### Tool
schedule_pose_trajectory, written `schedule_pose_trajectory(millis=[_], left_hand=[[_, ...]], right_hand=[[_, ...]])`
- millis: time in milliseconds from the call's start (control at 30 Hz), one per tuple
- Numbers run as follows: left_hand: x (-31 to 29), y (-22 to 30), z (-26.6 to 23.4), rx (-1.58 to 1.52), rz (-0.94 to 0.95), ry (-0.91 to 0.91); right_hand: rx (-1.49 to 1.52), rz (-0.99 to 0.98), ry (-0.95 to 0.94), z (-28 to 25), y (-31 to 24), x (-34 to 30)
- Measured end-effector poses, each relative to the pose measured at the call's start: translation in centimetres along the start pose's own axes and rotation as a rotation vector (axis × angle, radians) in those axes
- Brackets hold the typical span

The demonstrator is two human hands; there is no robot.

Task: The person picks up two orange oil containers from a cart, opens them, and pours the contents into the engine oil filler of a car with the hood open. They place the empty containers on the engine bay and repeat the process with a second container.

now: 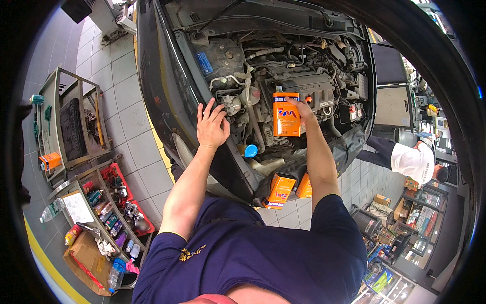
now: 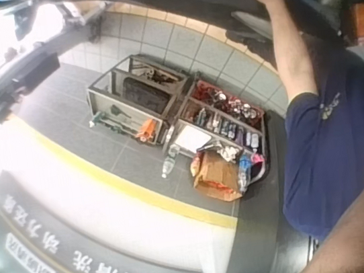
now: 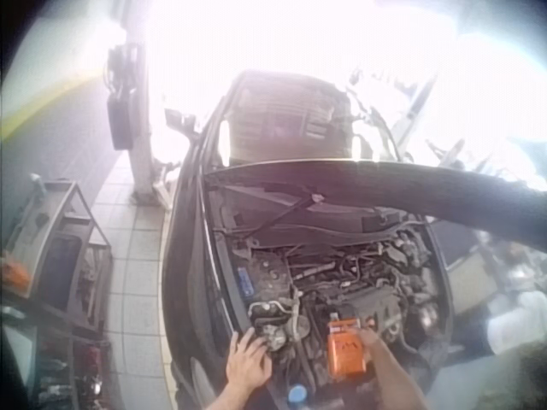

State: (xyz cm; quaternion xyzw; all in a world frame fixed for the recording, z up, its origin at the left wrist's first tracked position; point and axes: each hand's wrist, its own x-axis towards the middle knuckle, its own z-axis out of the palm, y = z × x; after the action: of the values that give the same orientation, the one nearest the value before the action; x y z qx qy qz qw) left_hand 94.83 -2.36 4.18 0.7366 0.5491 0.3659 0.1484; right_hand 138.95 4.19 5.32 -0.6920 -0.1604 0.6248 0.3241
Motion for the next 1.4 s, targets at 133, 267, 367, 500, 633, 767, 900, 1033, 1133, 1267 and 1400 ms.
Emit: schedule_pose_trajectory(millis=[133,267,367,500,633,767,900,1033,1133,1267,1400], left_hand=[[0.0,0.0,0.0,-0.003,0.002,0.002],[0.0,-0.1,0.1,0.002,0.000,-0.001],[0.0,-0.1,0.1,0.002,0.002,-0.001],[0.0,-0.1,0.1,0.005,0.000,-0.001],[0.0,0.0,0.1,0.002,-0.002,-0.003],[0.0,-0.1,0.1,-0.001,-0.007,-0.011],[0.0,-0.1,0.1,-0.005,0.000,0.001],[0.0,0.0,0.1,-0.005,0.001,0.000],[0.0,-0.1,0.1,-0.001,0.003,0.000],[0.0,-0.1,0.1,0.004,0.003,0.002],[0.0,-0.1,0.2,0.001,0.005,0.006]], right_hand=[[-0.004,0.017,0.040,-0.3,0.2,0.3],[0.005,0.018,0.002,-0.6,0.3,0.6],[-0.018,0.020,0.027,-1.1,0.5,1.2],[-0.042,0.010,0.067,-1.6,0.9,1.9],[-0.013,0.036,0.066,-1.7,0.9,2.0],[0.000,0.028,0.022,-1.6,0.7,1.7],[-0.011,0.011,0.053,-1.4,0.8,1.7],[-0.011,0.024,0.057,-1.0,0.5,1.3],[0.011,0.023,0.016,-0.8,0.2,0.8],[0.017,0.009,0.009,-0.6,0.2,0.6],[0.001,-0.003,0.043,-0.6,0.5,1.0]])
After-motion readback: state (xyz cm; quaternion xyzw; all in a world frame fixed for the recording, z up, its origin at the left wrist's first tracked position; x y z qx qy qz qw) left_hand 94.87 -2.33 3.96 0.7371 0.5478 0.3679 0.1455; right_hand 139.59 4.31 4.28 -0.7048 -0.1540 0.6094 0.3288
